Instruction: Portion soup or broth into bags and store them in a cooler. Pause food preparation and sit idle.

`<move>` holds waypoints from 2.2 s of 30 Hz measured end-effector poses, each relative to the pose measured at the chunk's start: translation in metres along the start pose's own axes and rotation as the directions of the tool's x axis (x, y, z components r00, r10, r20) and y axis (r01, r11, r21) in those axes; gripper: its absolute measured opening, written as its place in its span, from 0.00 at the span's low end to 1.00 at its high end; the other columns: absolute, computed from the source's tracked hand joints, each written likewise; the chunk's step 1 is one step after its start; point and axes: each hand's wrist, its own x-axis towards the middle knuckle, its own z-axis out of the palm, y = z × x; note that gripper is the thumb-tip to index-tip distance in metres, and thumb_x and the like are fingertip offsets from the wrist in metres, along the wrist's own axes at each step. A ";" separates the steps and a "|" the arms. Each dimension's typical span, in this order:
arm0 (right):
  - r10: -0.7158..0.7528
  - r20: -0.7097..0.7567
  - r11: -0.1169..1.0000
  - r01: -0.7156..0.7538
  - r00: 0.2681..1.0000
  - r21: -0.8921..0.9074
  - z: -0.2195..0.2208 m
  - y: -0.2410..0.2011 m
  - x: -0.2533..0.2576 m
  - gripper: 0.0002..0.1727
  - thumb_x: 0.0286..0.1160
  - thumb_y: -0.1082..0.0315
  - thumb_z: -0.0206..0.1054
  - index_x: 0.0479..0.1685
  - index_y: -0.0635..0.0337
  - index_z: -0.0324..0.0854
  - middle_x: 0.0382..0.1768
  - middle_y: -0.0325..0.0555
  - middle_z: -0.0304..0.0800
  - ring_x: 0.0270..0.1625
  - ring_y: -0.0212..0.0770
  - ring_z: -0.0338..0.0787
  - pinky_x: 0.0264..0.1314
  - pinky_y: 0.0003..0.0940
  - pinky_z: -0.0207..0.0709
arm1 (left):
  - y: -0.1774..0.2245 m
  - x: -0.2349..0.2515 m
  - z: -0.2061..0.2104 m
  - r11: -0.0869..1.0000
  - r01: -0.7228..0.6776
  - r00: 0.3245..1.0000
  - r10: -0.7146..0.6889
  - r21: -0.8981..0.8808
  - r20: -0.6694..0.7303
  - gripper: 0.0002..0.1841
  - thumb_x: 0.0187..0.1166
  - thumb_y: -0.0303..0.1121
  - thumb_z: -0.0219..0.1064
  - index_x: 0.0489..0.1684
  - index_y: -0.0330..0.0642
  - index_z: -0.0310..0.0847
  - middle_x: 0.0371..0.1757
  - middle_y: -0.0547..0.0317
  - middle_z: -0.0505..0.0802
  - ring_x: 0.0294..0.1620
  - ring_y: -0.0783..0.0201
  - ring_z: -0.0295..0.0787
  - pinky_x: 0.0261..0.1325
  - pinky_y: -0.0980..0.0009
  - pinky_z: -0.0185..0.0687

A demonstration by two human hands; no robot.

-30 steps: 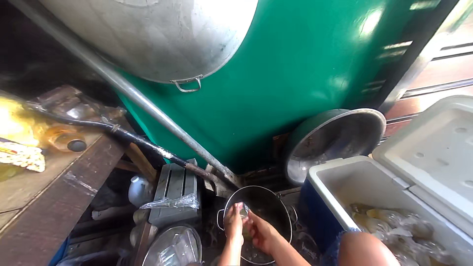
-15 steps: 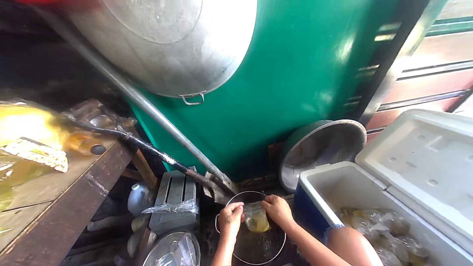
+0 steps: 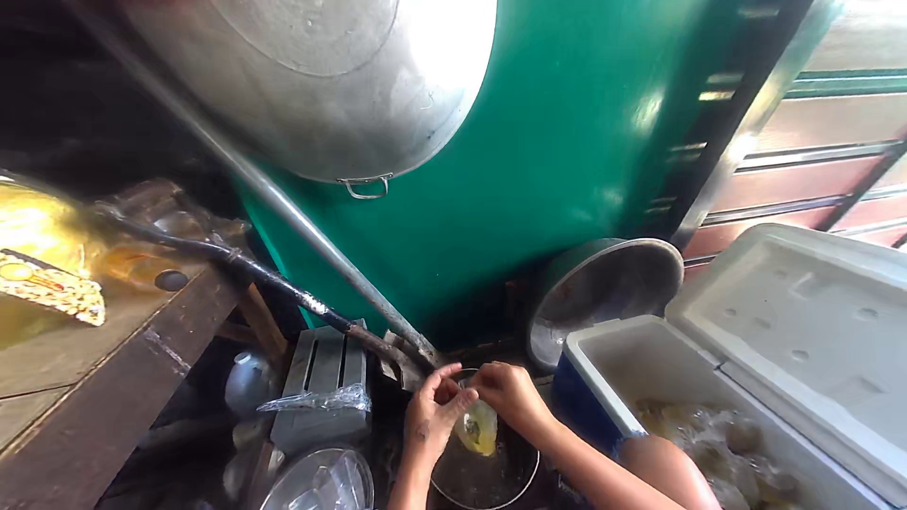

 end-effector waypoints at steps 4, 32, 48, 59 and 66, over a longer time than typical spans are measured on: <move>-0.064 0.063 0.995 0.069 0.996 -0.073 -0.012 -0.034 0.012 0.15 0.73 0.58 0.73 0.36 0.65 0.90 0.34 0.50 0.92 0.41 0.42 0.90 0.51 0.40 0.81 | -0.002 -0.006 0.005 0.993 -0.015 0.975 -0.012 0.118 0.223 0.42 0.60 0.51 0.82 0.74 0.34 0.78 0.76 0.46 0.83 0.83 0.53 0.72 0.91 0.46 0.51; 0.623 0.572 -0.512 -0.273 0.534 0.814 0.026 -0.036 -0.026 0.19 0.93 0.55 0.43 0.40 0.56 0.72 0.24 0.44 0.79 0.21 0.37 0.78 0.21 0.29 0.74 | 0.031 -0.035 0.059 0.633 0.340 0.784 -0.599 -0.696 -0.161 0.16 0.95 0.35 0.47 0.48 0.35 0.79 0.33 0.59 0.86 0.37 0.68 0.84 0.44 0.72 0.80; 0.090 0.432 0.914 0.098 0.897 -0.394 -0.072 -0.085 -0.053 0.29 0.86 0.76 0.52 0.87 0.67 0.54 0.56 0.70 0.88 0.66 0.68 0.87 0.72 0.65 0.72 | 0.025 -0.047 0.068 0.890 -0.409 0.884 0.441 0.200 -0.157 0.27 0.90 0.42 0.48 0.65 0.25 0.84 0.70 0.41 0.89 0.77 0.54 0.82 0.85 0.57 0.67; -0.147 0.424 0.905 0.294 0.894 -0.307 -0.001 0.023 -0.098 0.22 0.92 0.73 0.46 0.80 0.65 0.67 0.51 0.67 0.91 0.62 0.64 0.91 0.71 0.57 0.77 | 0.003 -0.086 0.081 0.724 0.266 0.940 -0.342 0.637 -0.003 0.20 0.91 0.39 0.52 0.66 0.44 0.88 0.73 0.47 0.86 0.76 0.49 0.80 0.79 0.50 0.72; -0.211 0.357 0.924 0.305 0.910 -0.229 0.052 0.087 -0.133 0.21 0.90 0.72 0.51 0.76 0.67 0.74 0.50 0.65 0.94 0.58 0.63 0.94 0.67 0.55 0.82 | -0.032 -0.109 0.103 0.548 0.423 0.814 -0.579 0.722 -0.037 0.19 0.89 0.40 0.55 0.61 0.40 0.89 0.70 0.41 0.86 0.72 0.43 0.83 0.72 0.46 0.79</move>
